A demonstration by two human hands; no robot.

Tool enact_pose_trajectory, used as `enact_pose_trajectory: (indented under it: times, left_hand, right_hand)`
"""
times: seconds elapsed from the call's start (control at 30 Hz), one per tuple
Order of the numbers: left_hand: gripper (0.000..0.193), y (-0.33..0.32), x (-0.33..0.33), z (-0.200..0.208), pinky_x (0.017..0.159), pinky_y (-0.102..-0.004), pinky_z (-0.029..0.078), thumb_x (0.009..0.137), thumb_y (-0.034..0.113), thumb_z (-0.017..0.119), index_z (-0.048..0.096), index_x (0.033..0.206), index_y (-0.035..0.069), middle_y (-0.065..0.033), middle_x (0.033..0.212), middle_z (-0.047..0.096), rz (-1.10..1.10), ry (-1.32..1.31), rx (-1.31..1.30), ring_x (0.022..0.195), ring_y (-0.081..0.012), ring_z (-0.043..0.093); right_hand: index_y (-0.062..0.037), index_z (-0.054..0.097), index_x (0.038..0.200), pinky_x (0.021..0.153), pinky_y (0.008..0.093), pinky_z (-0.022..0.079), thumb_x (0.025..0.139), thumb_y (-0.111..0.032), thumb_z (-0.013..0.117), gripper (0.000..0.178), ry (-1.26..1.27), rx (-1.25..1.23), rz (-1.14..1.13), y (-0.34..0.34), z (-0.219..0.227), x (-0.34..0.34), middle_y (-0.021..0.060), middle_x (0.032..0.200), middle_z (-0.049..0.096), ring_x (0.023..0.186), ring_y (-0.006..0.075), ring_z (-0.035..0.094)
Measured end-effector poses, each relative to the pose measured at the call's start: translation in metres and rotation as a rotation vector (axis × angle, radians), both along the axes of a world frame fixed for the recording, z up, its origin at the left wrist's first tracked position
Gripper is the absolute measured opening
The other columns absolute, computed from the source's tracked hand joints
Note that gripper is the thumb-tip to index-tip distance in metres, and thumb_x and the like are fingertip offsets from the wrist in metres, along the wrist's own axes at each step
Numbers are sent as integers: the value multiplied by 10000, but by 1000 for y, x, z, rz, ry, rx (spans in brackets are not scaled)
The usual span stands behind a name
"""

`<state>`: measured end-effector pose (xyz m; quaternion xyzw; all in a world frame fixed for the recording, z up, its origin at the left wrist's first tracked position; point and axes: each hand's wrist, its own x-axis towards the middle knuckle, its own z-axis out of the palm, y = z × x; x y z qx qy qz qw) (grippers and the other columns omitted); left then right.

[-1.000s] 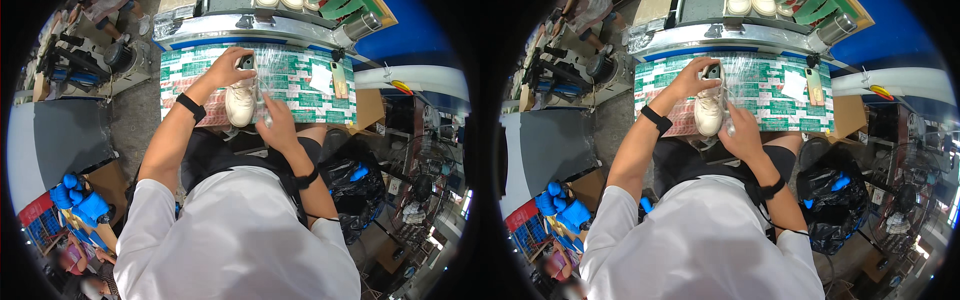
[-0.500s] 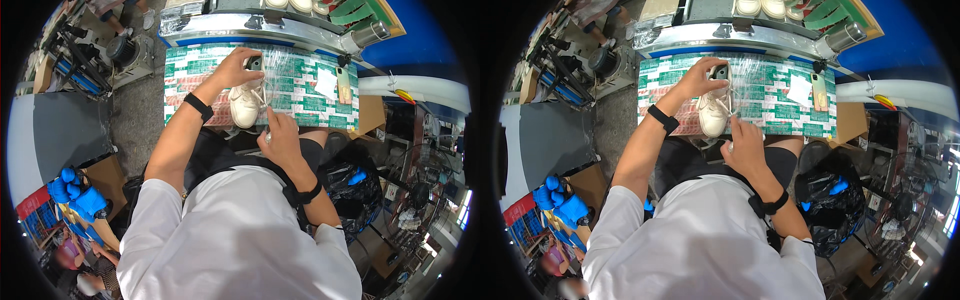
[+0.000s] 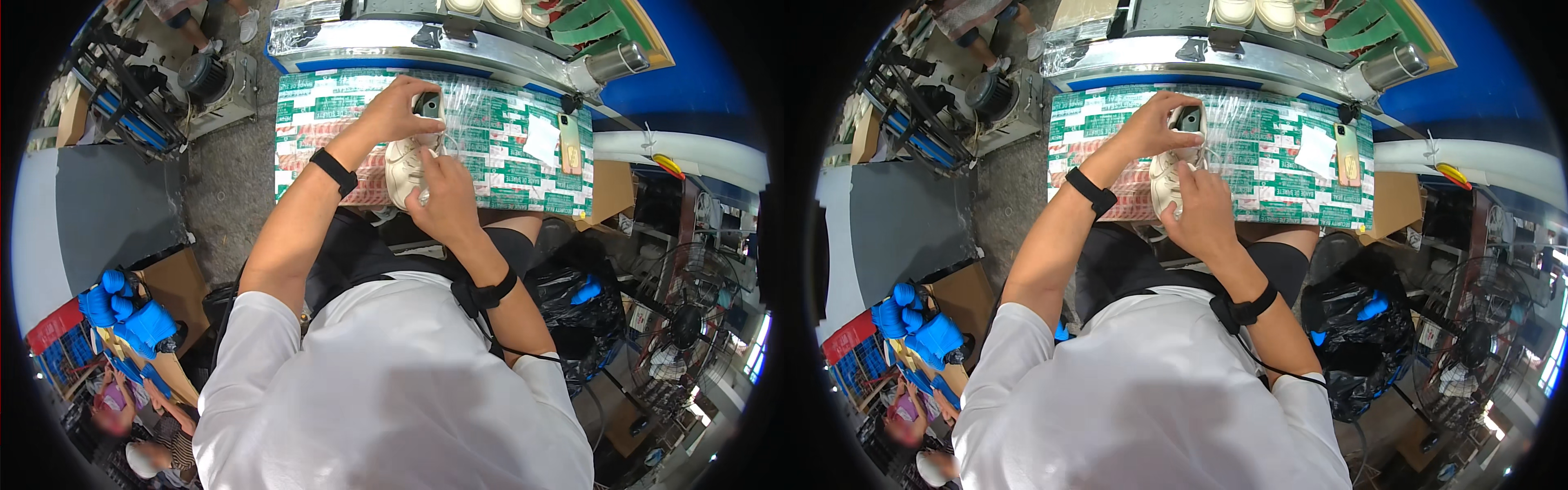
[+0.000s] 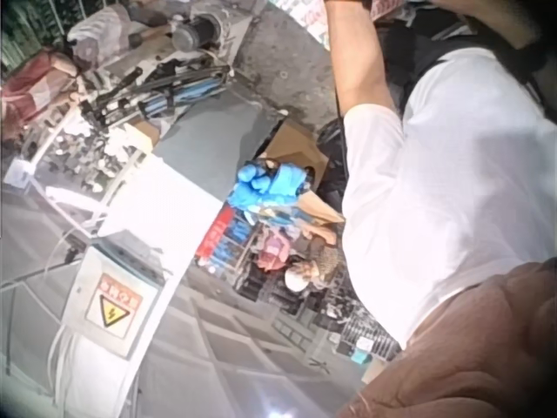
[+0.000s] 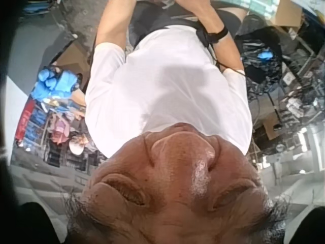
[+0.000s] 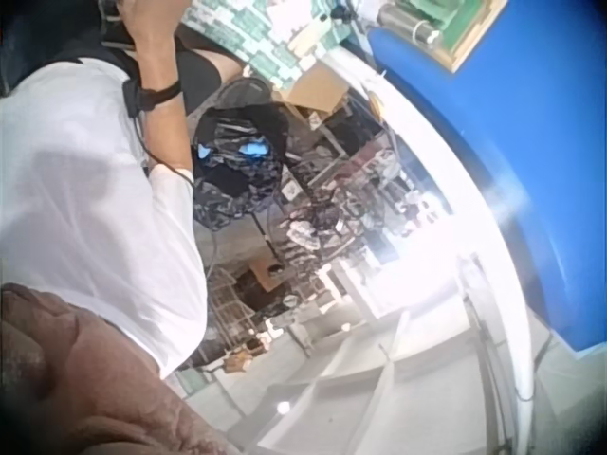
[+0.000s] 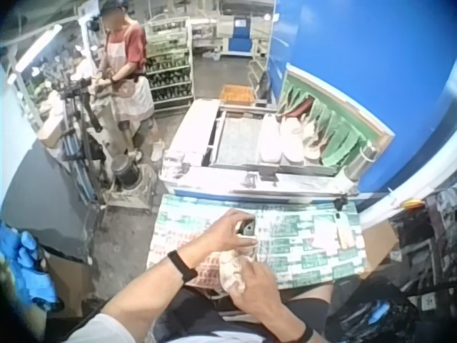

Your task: Manually assemble and inspect shoes at a factory workstation.

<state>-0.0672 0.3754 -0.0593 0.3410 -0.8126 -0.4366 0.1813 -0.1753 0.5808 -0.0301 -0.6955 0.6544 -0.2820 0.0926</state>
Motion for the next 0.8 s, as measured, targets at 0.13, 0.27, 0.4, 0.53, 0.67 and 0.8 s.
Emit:
enact_pose_trajectory:
  times: [0.13,0.27,0.4,0.53,0.67,0.8]
  left_hand:
    - [788,-2,0,-1,1109,-439,569,776,460,1005,738,1469,195,-155,1453,638,-12,-1,-12,1336,-365,668]
    - [783,-3,1,-3,1106,-441,570,779,468,1004,741,1462,189,-153,1453,639,-16,19,-41,1339,-359,667]
    - [773,-3,-1,1,1103,-441,568,797,446,1003,735,1470,175,-153,1454,641,-21,-5,-35,1335,-349,660]
    - [763,-3,-1,-1,1106,-438,562,819,405,1002,724,1480,147,-150,1446,647,-13,-4,-30,1327,-344,653]
    - [756,-4,-1,-5,1119,-445,554,825,412,1000,725,1472,136,-157,1441,650,-32,12,-48,1337,-342,645]
    - [782,-5,-3,-8,1119,-445,567,770,418,1023,738,1447,151,-183,1458,636,-21,33,-58,1336,-361,668]
  right_hand:
    - [79,632,1424,921,529,509,811,-175,761,676,1,-20,-3,-2,-1,2,216,1108,656,1005,413,640]
    - [79,634,1422,916,530,508,809,-175,762,676,26,-17,0,-2,-6,5,216,1111,655,1000,415,639]
    - [90,638,1425,928,534,509,816,-159,754,668,44,17,-32,-3,-1,6,215,1118,649,1022,415,636]
    - [94,645,1422,932,537,515,823,-153,751,656,63,32,-67,-5,0,12,219,1124,649,1032,416,635]
    - [88,642,1397,941,539,506,804,-183,768,663,33,16,-63,-5,-2,10,217,1136,655,1049,401,639]
    - [102,647,1381,957,553,516,800,-199,774,666,-127,57,-31,-9,2,5,246,1156,671,1073,432,655]
